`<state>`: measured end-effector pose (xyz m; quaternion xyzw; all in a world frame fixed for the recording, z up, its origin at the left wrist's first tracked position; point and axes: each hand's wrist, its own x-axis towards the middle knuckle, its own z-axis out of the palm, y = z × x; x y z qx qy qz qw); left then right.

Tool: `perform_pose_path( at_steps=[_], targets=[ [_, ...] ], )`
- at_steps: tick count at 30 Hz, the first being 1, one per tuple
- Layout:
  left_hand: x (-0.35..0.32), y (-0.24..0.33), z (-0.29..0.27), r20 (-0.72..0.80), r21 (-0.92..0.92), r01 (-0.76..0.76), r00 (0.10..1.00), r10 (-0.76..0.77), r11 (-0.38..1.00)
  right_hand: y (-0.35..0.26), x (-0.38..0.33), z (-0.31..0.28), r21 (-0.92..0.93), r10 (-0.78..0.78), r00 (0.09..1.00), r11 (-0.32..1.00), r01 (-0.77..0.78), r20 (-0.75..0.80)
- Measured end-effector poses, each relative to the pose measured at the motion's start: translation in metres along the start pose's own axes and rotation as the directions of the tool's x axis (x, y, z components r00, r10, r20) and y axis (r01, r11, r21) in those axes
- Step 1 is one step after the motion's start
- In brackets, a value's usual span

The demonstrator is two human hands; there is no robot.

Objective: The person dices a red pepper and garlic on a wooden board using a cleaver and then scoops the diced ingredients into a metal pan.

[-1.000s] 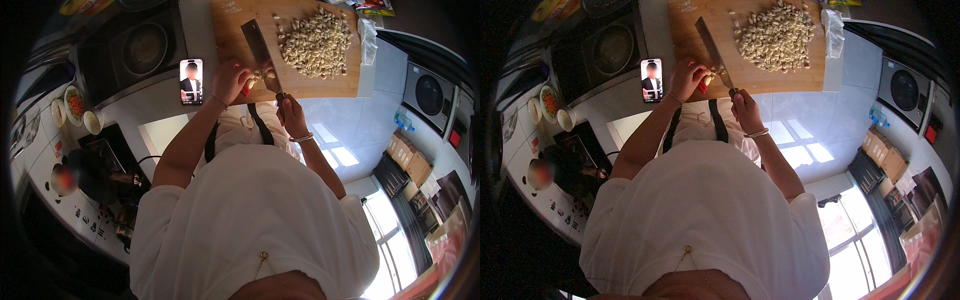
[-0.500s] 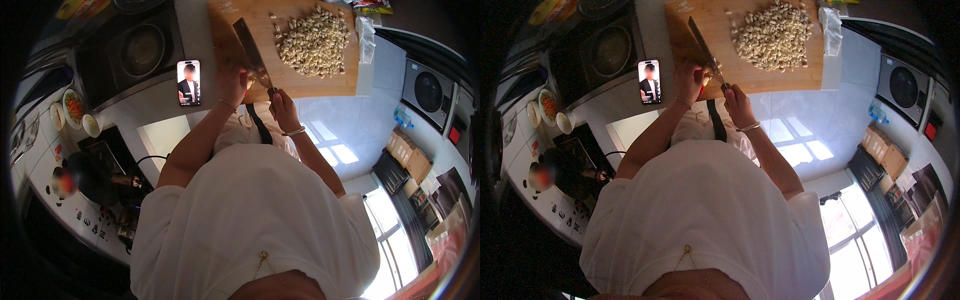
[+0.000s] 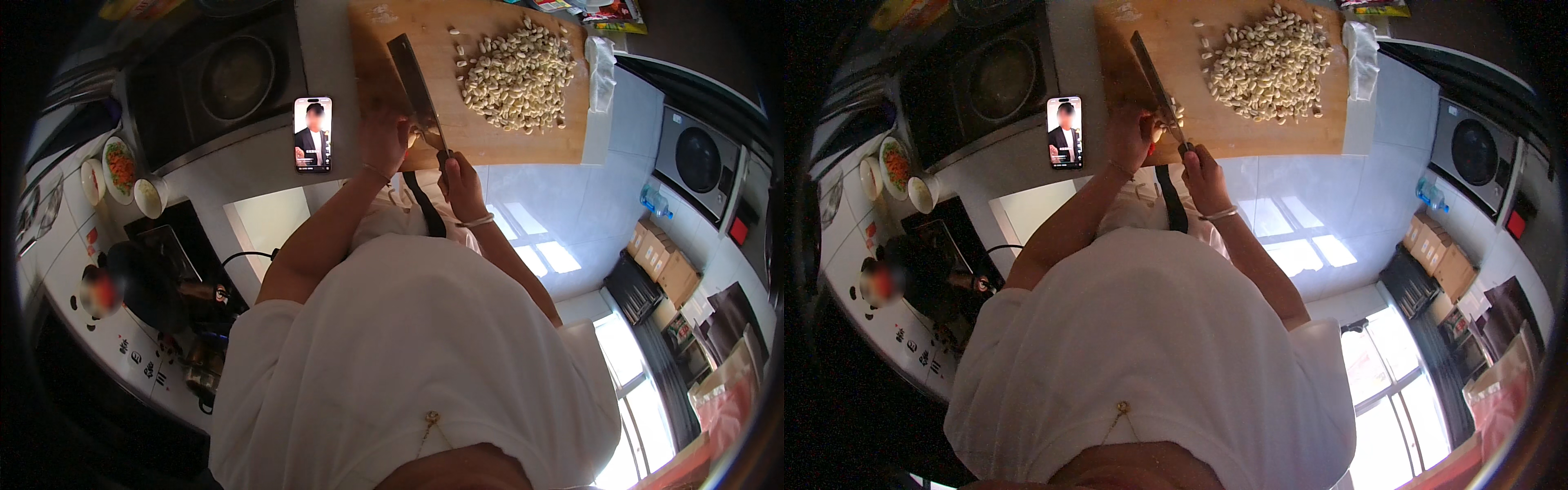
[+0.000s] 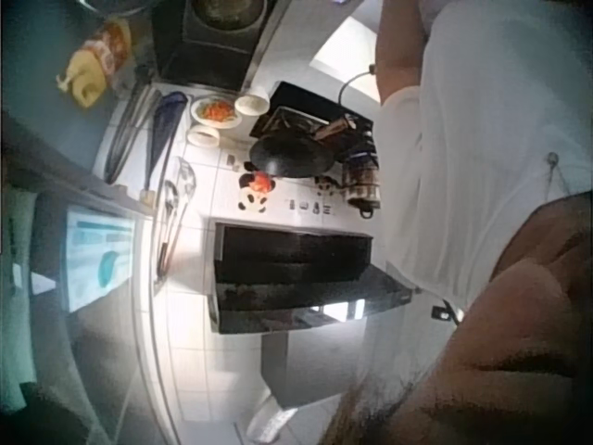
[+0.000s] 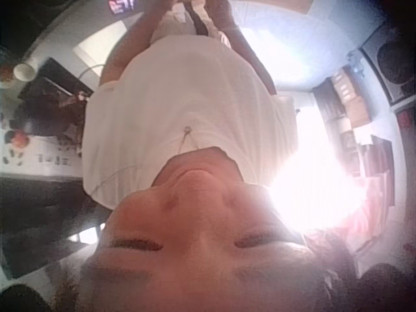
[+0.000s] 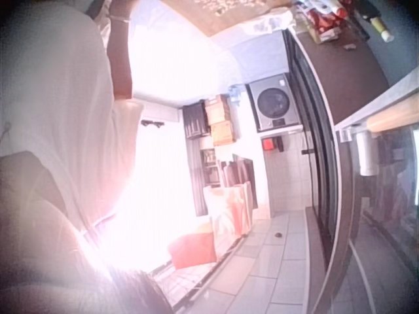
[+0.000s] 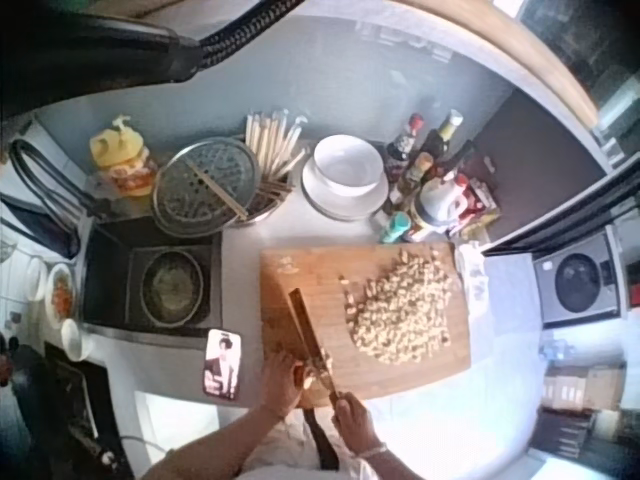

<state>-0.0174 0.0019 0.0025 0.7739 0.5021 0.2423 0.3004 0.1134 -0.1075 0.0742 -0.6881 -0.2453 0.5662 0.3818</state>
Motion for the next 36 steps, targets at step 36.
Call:
perform_pose_path(
  at_steps=[36],
  targets=[
    [0.004,0.007,-0.003,-0.001,0.099,-0.105,0.994,0.106,0.990,-0.017,-0.017,-0.008,0.146,-0.017,1.000,0.989,0.018,-0.004]
  ],
)
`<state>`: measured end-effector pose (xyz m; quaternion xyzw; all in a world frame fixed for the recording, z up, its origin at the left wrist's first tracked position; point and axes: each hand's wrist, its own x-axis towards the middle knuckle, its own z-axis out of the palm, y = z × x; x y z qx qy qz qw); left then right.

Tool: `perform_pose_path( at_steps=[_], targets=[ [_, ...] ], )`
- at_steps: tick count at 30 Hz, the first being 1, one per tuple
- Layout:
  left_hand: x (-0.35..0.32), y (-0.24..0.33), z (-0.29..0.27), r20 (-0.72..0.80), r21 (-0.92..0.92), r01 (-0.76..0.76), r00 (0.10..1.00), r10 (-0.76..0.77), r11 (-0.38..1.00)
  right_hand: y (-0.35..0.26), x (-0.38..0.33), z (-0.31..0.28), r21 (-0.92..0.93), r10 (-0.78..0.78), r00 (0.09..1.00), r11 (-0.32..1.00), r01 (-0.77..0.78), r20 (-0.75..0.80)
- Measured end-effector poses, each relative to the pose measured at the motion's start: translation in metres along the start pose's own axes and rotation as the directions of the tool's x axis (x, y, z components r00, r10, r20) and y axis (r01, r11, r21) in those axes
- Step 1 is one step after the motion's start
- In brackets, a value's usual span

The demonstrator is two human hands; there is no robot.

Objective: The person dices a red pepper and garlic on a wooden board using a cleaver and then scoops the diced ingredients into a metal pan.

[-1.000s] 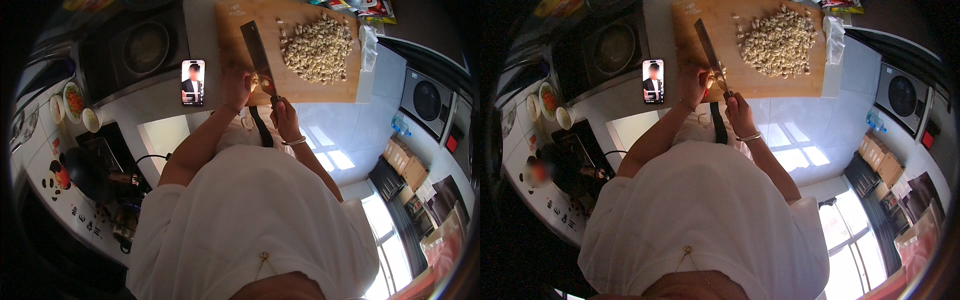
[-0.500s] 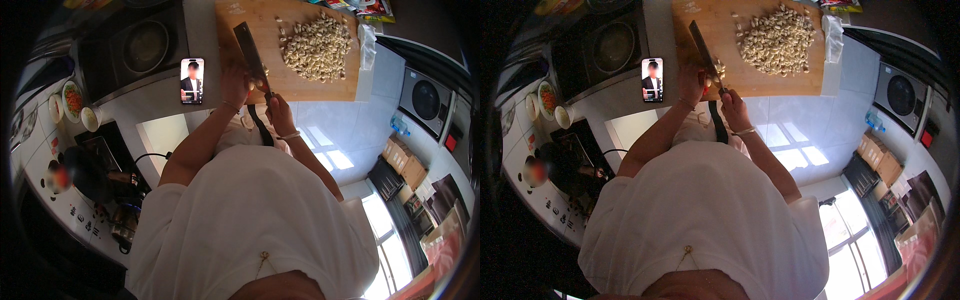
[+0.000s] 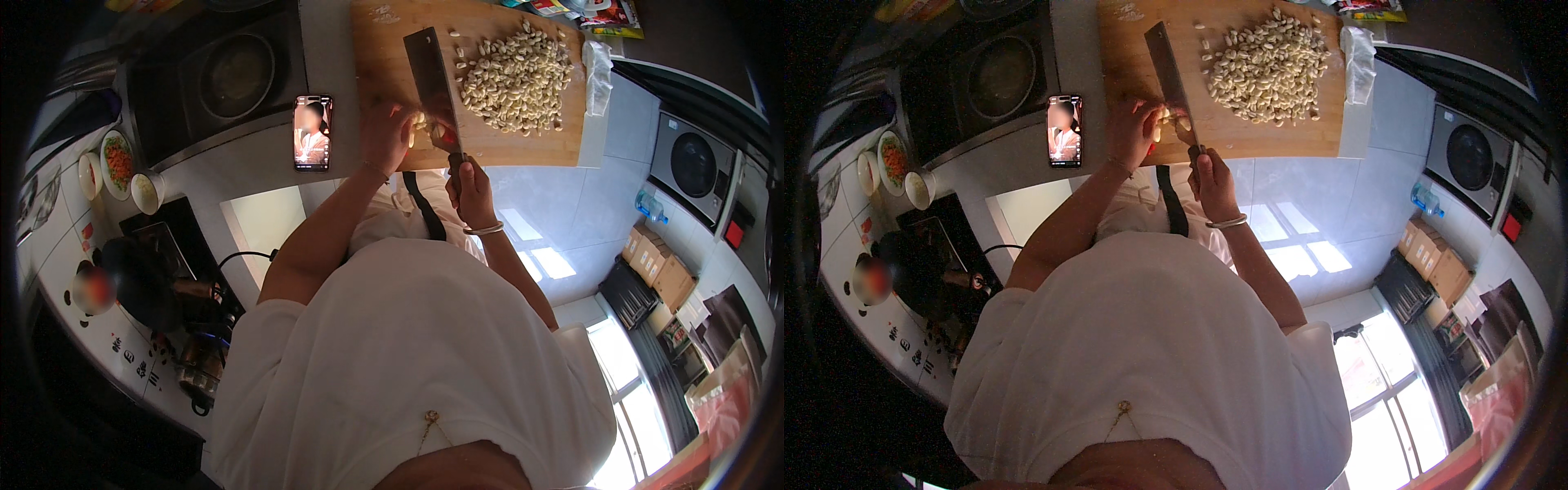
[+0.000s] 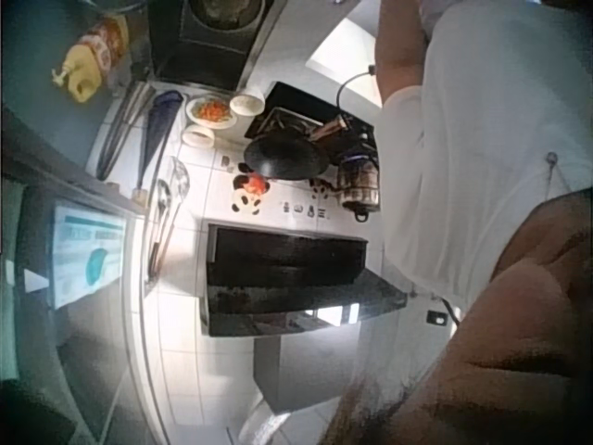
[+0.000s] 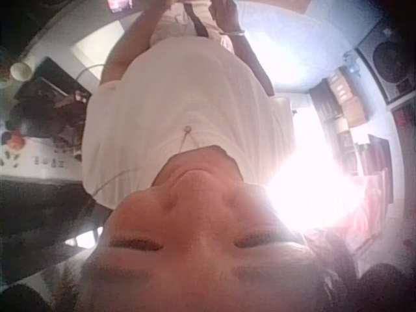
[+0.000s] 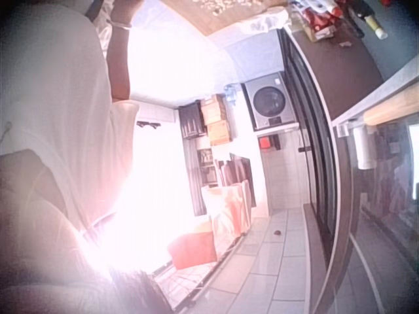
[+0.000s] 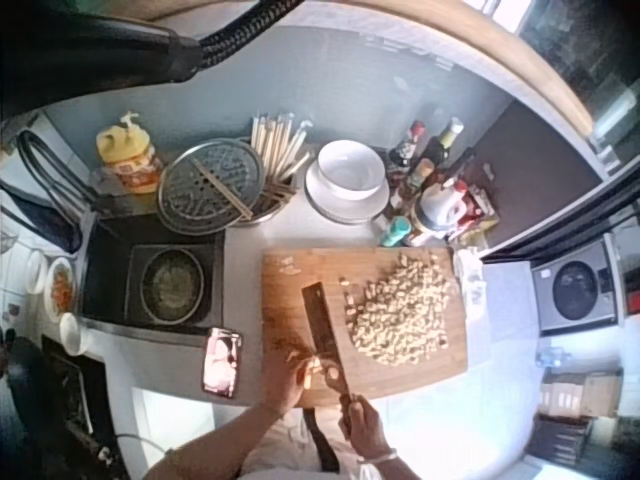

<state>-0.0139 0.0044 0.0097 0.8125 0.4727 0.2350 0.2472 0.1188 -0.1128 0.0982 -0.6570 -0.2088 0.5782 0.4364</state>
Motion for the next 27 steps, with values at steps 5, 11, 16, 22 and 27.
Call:
perform_pose_path(
  at_steps=[5,11,16,22,27],
  targets=[
    [0.001,-0.010,0.007,0.137,-0.039,0.072,0.988,-0.066,0.997,0.001,0.000,-0.001,-0.005,0.008,1.000,1.000,-0.008,0.000],
    [0.018,-0.014,-0.002,0.158,-0.246,-0.055,0.983,0.096,0.968,0.003,-0.001,-0.008,0.021,0.013,0.999,1.000,-0.012,-0.045],
    [0.028,-0.014,-0.003,0.279,-0.325,-0.071,0.946,0.168,0.943,-0.006,-0.001,-0.010,0.049,0.023,0.999,0.999,-0.021,-0.032],
    [0.020,-0.007,-0.007,0.181,-0.084,-0.111,0.975,0.125,0.990,-0.005,0.002,-0.006,0.012,0.059,0.998,0.998,-0.058,-0.018],
    [0.020,-0.003,-0.011,0.173,-0.221,-0.040,0.982,0.079,0.975,-0.002,0.000,-0.005,0.012,0.071,0.997,0.997,-0.071,-0.028]
  ],
)
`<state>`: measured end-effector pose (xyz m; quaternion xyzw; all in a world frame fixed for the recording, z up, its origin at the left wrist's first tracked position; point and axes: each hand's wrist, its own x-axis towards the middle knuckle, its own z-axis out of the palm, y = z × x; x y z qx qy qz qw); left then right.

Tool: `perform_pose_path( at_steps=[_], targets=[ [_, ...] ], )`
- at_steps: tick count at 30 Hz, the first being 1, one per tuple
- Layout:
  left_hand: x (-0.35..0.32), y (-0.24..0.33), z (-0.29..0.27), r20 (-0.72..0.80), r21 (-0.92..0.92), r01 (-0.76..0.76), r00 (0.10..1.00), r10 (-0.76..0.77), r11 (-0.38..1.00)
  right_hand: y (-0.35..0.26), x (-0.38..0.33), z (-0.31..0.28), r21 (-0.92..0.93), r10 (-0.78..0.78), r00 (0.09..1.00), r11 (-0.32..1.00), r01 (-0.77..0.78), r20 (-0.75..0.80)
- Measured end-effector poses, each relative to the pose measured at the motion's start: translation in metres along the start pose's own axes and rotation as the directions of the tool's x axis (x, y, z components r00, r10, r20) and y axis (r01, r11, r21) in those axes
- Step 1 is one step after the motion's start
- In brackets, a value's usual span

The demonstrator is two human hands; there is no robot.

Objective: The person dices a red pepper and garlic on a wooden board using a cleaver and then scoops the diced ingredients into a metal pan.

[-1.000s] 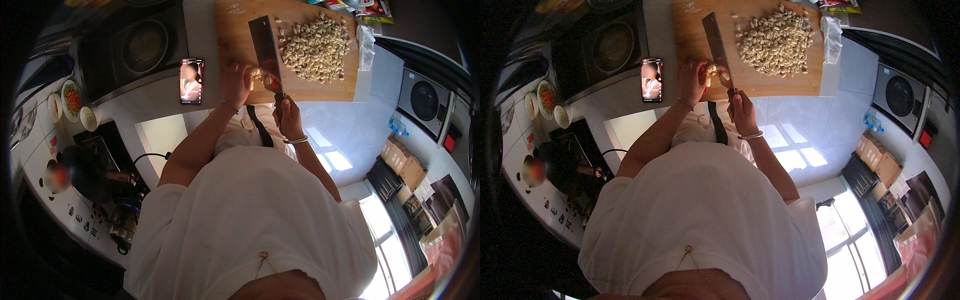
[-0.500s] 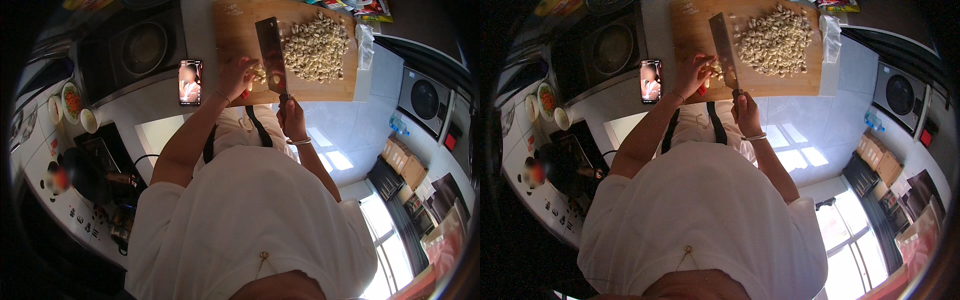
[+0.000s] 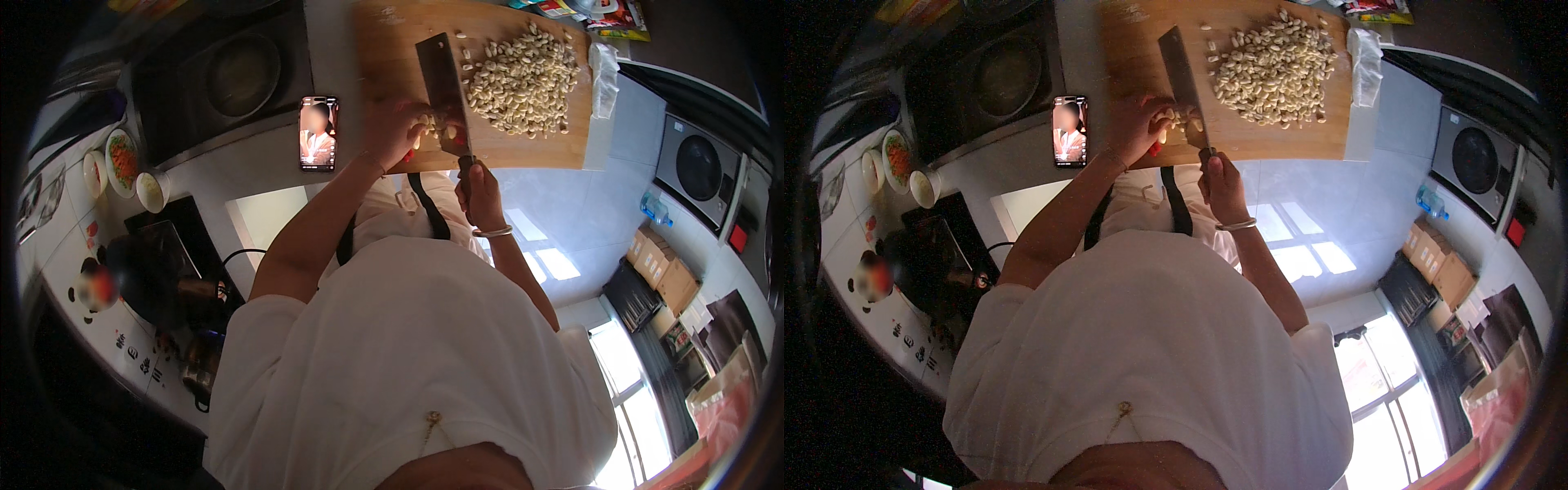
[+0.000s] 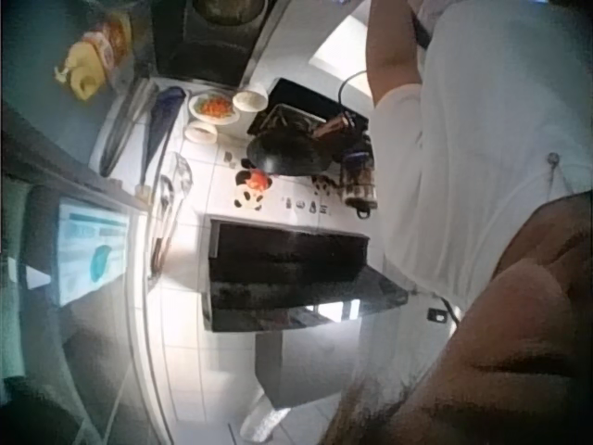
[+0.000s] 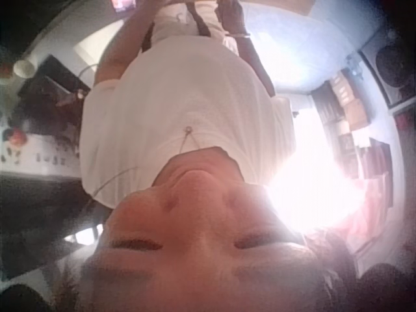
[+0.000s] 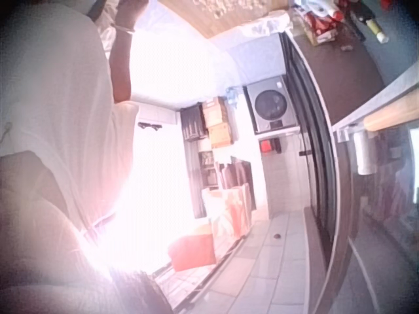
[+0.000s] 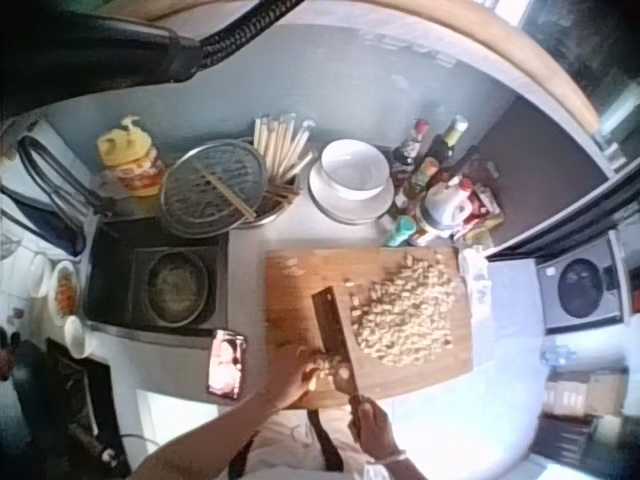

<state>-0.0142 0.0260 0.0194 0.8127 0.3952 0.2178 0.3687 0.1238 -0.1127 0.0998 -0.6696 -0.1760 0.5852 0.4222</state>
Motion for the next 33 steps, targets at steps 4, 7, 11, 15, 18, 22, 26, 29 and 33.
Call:
perform_pose_path(
  at_steps=[4,7,11,15,18,22,26,29,33],
  targets=[
    [0.002,-0.010,0.003,0.028,0.101,-0.139,0.990,0.137,0.985,0.003,0.001,-0.004,0.011,-0.010,1.000,1.000,0.010,0.003],
    [0.003,-0.002,0.002,0.033,0.171,-0.124,0.992,0.120,0.977,0.003,0.000,-0.006,-0.016,0.012,1.000,1.000,-0.013,-0.015],
    [-0.015,-0.022,0.024,-0.008,-0.057,0.105,0.994,-0.105,0.993,0.003,0.000,-0.002,0.011,0.016,1.000,1.000,-0.016,0.010],
    [-0.015,-0.023,0.018,-0.117,0.004,0.084,0.990,-0.083,0.996,-0.002,-0.001,0.001,0.005,0.029,0.999,1.000,-0.029,0.031],
    [-0.013,-0.020,0.010,-0.120,0.098,0.060,0.992,-0.048,0.993,0.001,-0.001,0.000,0.000,0.024,0.999,1.000,-0.024,0.046],
    [-0.014,-0.013,0.008,-0.052,0.018,0.164,0.985,-0.163,0.986,0.005,-0.001,0.002,-0.022,0.044,0.998,0.999,-0.043,0.041],
    [-0.009,-0.002,0.004,-0.058,0.139,0.141,0.989,-0.134,0.980,0.015,0.004,0.007,-0.022,0.009,1.000,1.000,-0.009,0.030],
    [-0.010,0.000,0.005,-0.066,0.193,0.092,0.995,-0.080,0.977,0.016,0.015,0.014,-0.065,-0.038,0.998,0.997,0.040,0.041],
    [-0.010,-0.001,0.006,-0.093,0.182,0.136,0.988,-0.121,0.974,0.003,0.016,0.018,-0.044,-0.026,0.999,0.999,0.028,0.047]
  ],
)
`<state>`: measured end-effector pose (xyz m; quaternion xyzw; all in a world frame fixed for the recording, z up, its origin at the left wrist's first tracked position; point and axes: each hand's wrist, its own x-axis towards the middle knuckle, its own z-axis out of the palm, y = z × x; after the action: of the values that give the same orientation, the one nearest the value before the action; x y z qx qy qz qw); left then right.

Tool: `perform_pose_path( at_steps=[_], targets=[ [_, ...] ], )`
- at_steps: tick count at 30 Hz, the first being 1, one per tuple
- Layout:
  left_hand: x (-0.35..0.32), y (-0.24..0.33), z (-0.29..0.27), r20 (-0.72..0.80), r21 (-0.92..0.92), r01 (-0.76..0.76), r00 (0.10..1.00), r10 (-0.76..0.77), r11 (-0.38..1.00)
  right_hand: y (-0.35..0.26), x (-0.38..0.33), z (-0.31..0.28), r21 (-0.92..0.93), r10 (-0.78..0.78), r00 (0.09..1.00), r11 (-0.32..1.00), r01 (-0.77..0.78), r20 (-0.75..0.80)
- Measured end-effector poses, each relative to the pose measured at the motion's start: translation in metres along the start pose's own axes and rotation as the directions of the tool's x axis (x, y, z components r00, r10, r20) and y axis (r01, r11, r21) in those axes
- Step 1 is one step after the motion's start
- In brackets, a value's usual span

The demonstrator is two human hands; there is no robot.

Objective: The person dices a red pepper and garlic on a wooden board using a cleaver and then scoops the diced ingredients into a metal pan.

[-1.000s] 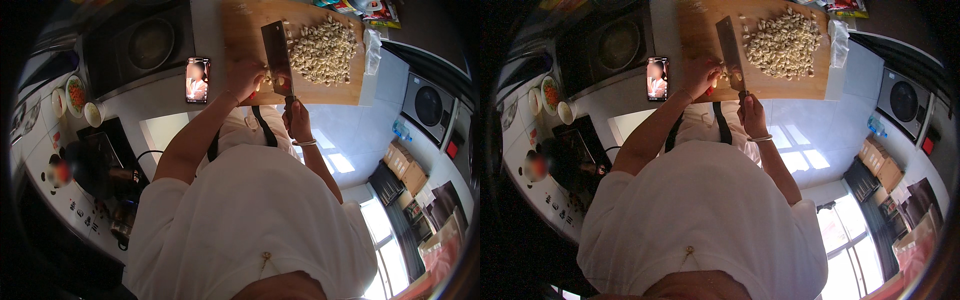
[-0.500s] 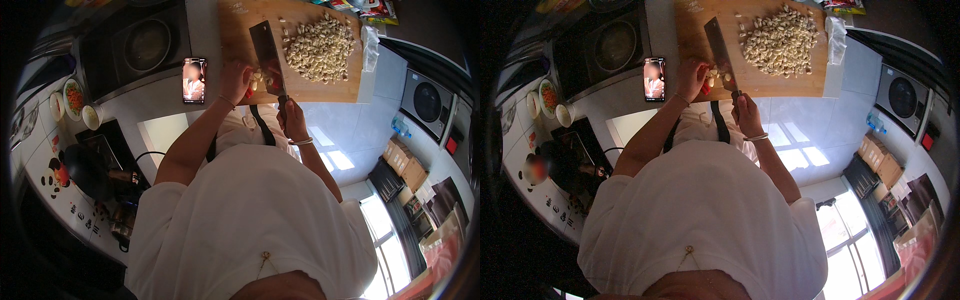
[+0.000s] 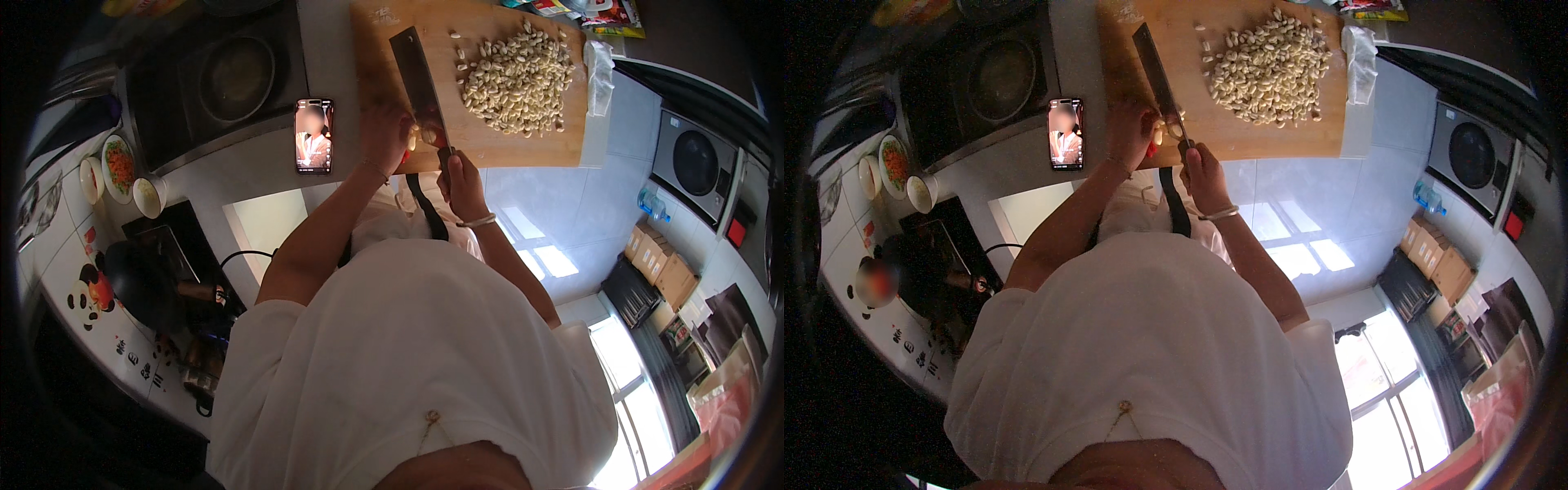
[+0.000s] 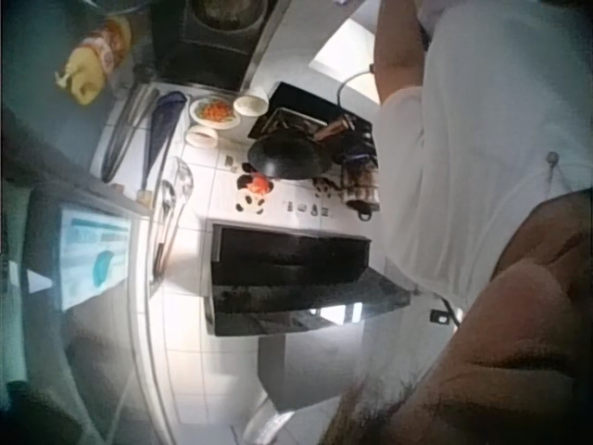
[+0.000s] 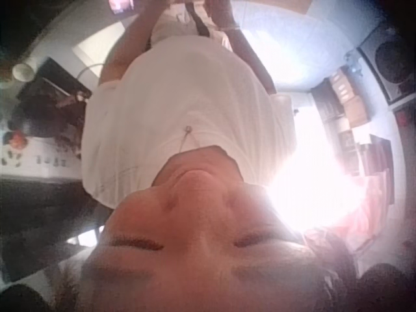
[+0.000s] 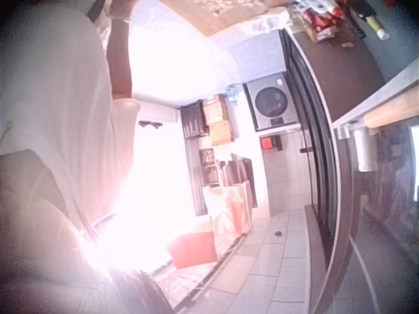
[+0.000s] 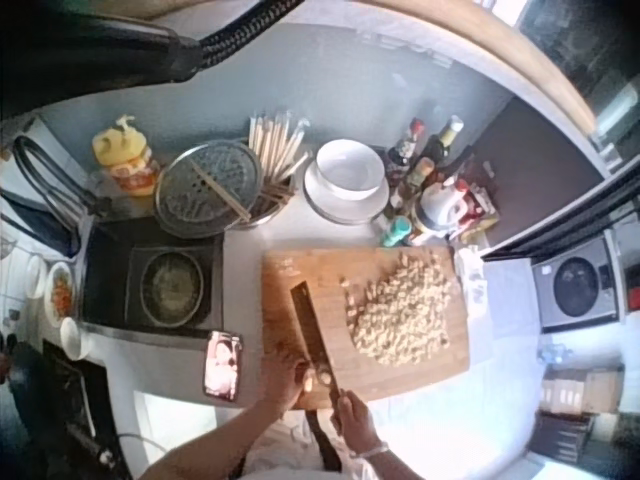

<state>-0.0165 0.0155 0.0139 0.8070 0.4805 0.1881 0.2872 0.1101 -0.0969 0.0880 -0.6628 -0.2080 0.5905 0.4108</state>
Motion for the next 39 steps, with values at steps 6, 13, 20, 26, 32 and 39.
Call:
perform_pose_path(
  at_steps=[6,13,20,26,32,39],
  targets=[
    [-0.008,-0.008,0.010,-0.047,0.006,-0.006,0.999,0.007,1.000,0.013,0.003,0.006,-0.030,-0.047,0.999,0.998,0.047,-0.011],
    [-0.016,-0.004,-0.015,-0.033,-0.062,0.009,0.999,-0.011,0.998,0.003,-0.003,0.000,0.070,-0.093,0.996,0.993,0.092,0.016],
    [-0.022,0.010,-0.022,0.003,0.122,-0.141,0.990,0.142,0.982,-0.003,-0.018,-0.008,0.067,-0.003,1.000,0.998,0.002,0.013],
    [-0.018,0.002,-0.009,-0.003,0.073,-0.104,0.995,0.105,0.992,0.002,-0.019,-0.012,0.030,-0.008,1.000,1.000,0.008,0.018],
    [-0.020,-0.001,-0.004,-0.007,0.039,-0.061,0.998,0.061,0.997,0.007,-0.018,-0.013,-0.077,0.010,1.000,0.997,-0.010,0.006],
    [-0.023,-0.005,0.002,-0.091,0.064,-0.078,0.992,0.084,0.995,0.005,-0.006,-0.009,-0.073,0.009,1.000,0.997,-0.008,0.003]
  ],
)
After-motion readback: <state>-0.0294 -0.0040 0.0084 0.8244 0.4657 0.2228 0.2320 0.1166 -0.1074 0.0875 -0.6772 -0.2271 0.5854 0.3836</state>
